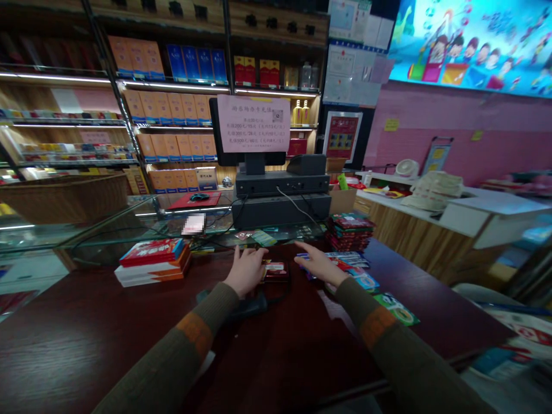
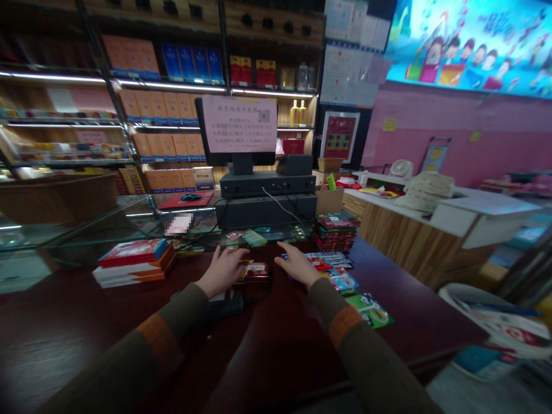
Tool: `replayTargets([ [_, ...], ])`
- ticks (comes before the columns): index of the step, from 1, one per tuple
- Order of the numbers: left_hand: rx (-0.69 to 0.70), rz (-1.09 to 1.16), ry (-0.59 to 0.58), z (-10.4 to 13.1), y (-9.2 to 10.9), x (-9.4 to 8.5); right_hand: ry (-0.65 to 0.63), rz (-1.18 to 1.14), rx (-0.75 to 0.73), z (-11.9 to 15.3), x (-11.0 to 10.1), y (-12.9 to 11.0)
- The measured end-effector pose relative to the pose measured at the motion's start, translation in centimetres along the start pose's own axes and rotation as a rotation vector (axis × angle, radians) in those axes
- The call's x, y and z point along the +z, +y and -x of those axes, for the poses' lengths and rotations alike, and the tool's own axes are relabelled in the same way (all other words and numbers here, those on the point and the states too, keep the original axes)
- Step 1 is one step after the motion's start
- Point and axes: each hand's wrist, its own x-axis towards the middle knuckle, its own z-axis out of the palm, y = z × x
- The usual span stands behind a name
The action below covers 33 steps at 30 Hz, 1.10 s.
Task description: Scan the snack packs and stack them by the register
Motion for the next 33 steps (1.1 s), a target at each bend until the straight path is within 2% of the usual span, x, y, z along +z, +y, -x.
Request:
replayTargets([
  [6, 0.064, 0.044, 0.002, -1.4, 2.9, 1.7, 0.041, 0.018, 0.037, 1.1, -2.1, 2.3],
  [12, 0.118, 0.058, -0.032, -2.8, 6.0, 3.1, -0.001, 0.103, 0.117, 1.5, -4.2, 4.4],
  [17, 0.137, 0.054, -0.041, -3.4, 8.1, 3.8, 0.013, 0.141, 0.174, 1.4, -5.2, 6.6],
  [25, 0.136, 0.066, -0.07, -3.8, 9.5, 4.9, -0.004, 0.333, 0.299, 2.4, -6.9, 8.0],
  [33, 0.076, 0.101, -0.1, -3.9, 10.0, 5.0, 0.015, 0.387, 0.372, 3.1, -7.2, 7.8],
])
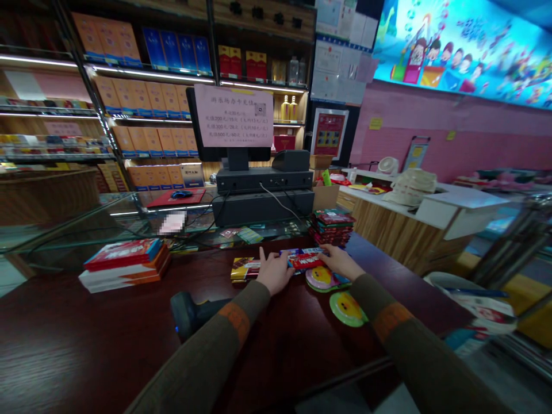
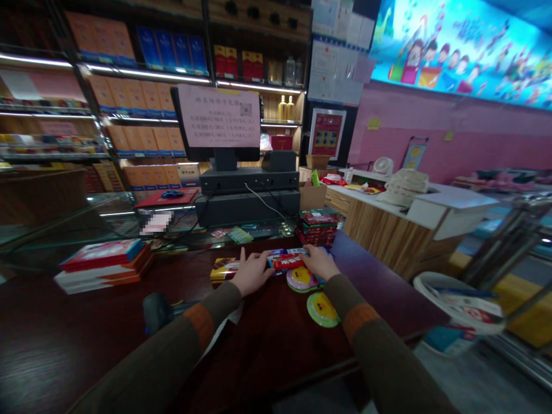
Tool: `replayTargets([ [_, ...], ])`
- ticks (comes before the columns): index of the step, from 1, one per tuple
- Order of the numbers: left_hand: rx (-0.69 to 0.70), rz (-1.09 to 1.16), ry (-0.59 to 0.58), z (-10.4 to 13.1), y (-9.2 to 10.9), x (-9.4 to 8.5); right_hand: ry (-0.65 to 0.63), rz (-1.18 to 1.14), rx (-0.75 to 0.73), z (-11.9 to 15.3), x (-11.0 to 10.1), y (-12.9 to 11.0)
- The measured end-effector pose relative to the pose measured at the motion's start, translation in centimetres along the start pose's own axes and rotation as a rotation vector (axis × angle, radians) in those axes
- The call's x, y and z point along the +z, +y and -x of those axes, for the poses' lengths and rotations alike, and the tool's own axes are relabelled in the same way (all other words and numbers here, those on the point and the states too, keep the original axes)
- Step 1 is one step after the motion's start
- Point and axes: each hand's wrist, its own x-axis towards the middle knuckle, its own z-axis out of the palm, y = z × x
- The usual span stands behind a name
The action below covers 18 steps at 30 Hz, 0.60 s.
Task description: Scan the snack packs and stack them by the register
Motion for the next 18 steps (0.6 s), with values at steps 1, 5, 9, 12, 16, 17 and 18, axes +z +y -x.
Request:
replayTargets([
  [1, -0.006, 0.003, -0.001, 0.0, 0.0, 0.0, -0.004, 0.011, 0.009, 0.1, -0.1, -0.1],
  [5, -0.009, 0.026, -0.005, -0.2, 0.2, 0.1, -0.001, 0.051, 0.053, 0.3, -0.2, -0.4],
  [9, -0.046, 0.038, 0.0, -0.2, 0.4, 0.0, 0.019, -0.031, 0.066, 0.1, 0.3, -0.5],
  [12, -0.054, 0.053, 0.042, -0.2, 0.3, -0.3, 0.035, -0.149, 0.049, -0.3, 0.7, -0.7],
  [16, -0.066, 0.076, 0.088, 0.0, -0.5, -1.3, 0.052, -0.229, 0.028, -0.8, 0.8, -1.8],
  [17, -0.072, 0.075, 0.101, 0.1, -0.8, -1.6, 0.054, -0.256, 0.018, -0.9, 0.8, -2.2],
  [18, -0.078, 0.071, 0.112, 0.2, -1.1, -2.0, 0.056, -0.284, 0.007, -1.1, 0.8, -2.7],
])
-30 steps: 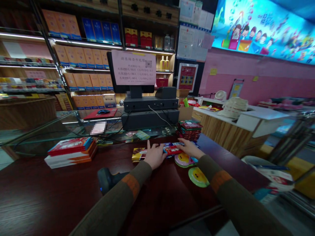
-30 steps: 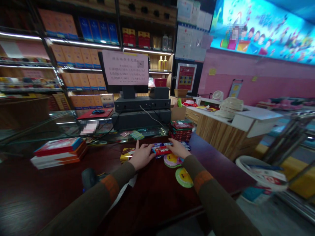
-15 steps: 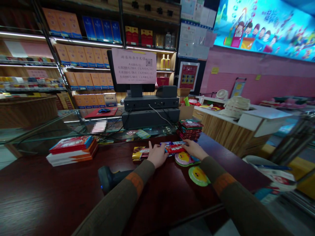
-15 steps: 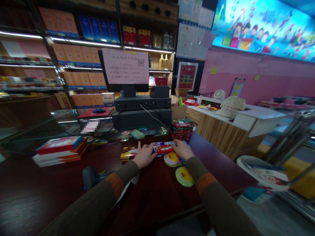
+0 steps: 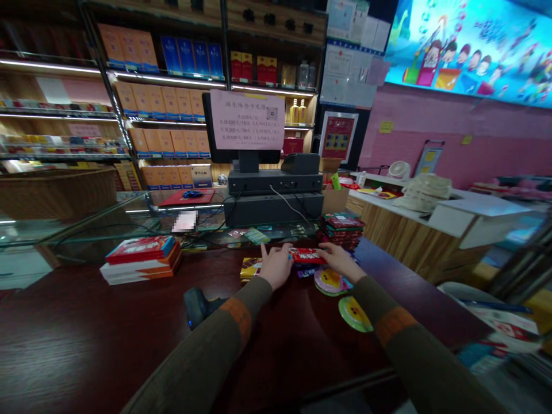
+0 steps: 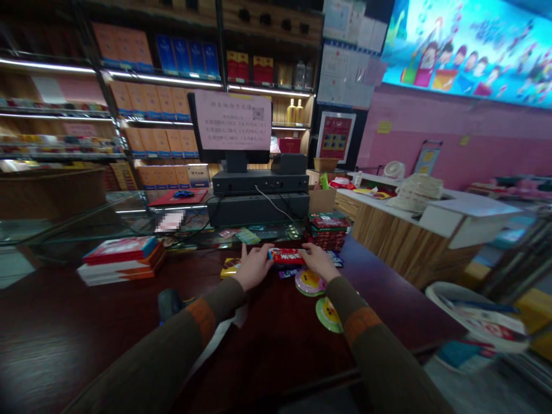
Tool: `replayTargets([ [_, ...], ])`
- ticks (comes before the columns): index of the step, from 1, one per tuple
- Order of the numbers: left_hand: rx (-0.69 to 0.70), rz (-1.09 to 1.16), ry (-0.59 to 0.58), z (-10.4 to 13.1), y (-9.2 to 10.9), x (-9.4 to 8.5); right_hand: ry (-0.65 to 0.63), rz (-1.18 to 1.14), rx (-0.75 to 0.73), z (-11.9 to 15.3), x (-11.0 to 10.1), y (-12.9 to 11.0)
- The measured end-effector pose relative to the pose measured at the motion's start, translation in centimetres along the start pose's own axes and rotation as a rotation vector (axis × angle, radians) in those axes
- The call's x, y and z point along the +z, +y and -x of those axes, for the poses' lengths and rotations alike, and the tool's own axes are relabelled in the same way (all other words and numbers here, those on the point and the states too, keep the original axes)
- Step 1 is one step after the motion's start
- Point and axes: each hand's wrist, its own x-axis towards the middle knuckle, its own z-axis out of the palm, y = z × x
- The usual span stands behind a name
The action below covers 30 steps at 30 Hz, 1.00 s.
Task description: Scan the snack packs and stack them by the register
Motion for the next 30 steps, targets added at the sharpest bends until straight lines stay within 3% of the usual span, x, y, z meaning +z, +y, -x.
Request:
replayTargets([
  [6, -0.04, -0.052, 0.02, 0.3, -2.6, -2.6, 0.003, -0.211, -0.045, -0.5, 2.0, -3.1],
  [14, -0.091, -0.071, 0.076, 1.6, -7.8, -5.2, -0.041, -0.335, -0.09, -0.6, 5.8, -7.8],
  [22, -0.156, -0.021, 0.148, 4.1, -13.0, -7.9, -0.142, -0.657, -0.089, 1.5, 8.8, -13.3],
  [30, -0.246, 0.057, 0.229, 7.0, -17.6, -9.5, -0.201, -0.857, -0.089, 3.3, 11.4, -17.6],
])
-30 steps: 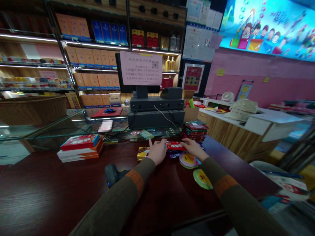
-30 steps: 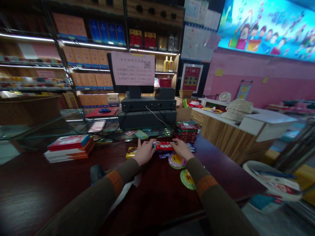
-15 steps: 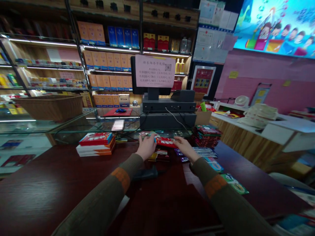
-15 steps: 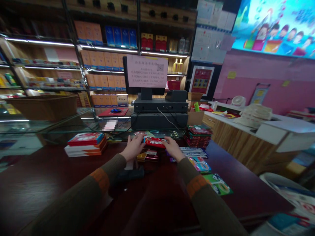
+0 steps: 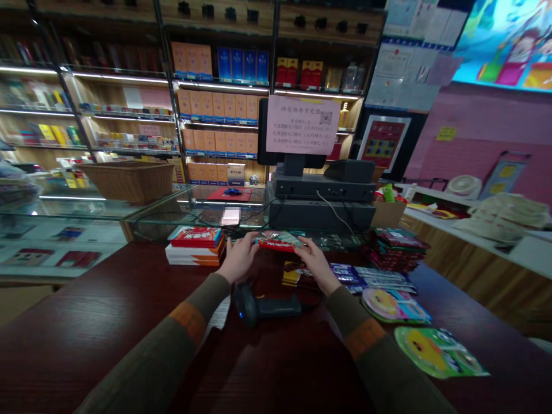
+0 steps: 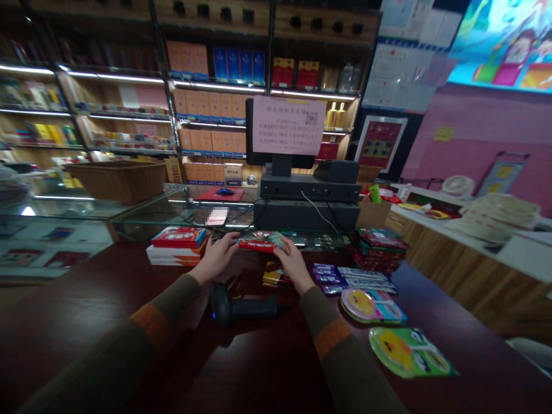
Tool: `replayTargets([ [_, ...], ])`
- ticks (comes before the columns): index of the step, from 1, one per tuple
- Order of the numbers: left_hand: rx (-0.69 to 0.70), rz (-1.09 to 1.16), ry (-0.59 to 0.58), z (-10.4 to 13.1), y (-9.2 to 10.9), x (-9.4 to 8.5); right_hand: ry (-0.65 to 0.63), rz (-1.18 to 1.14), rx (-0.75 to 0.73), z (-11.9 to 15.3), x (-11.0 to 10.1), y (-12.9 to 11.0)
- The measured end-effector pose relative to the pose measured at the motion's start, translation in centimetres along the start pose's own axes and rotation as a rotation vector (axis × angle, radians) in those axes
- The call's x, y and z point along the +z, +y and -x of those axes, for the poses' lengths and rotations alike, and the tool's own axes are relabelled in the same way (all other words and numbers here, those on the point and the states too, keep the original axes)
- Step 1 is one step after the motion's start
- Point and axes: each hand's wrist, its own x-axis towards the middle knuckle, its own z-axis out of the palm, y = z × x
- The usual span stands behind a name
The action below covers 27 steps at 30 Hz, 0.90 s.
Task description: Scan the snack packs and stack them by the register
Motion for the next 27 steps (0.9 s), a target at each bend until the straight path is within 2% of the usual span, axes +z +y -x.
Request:
replayTargets([
  [4, -0.036, -0.012, 0.11, 1.1, -1.5, -1.0, -0.01, -0.018, -0.014, 0.0, 2.0, 0.6],
  [9, -0.094, -0.063, 0.243, 2.1, -2.5, -1.8, -0.012, 0.089, -0.109, -0.2, 4.1, 1.9],
  [13, -0.147, -0.097, 0.309, 2.6, -3.0, -1.7, 0.019, 0.222, -0.18, -0.3, 5.1, 2.6],
  [20, -0.169, -0.031, 0.396, 3.1, -3.8, 0.0, 0.074, 0.42, -0.21, -0.5, 5.2, 2.8],
  [24, -0.093, 0.013, 0.402, 3.6, -4.4, 0.6, 0.091, 0.422, -0.219, -0.7, 4.7, 2.8],
  [27, -0.005, -0.062, 0.364, 4.0, -4.6, 0.6, 0.106, 0.396, -0.218, -0.7, 4.6, 2.7],
])
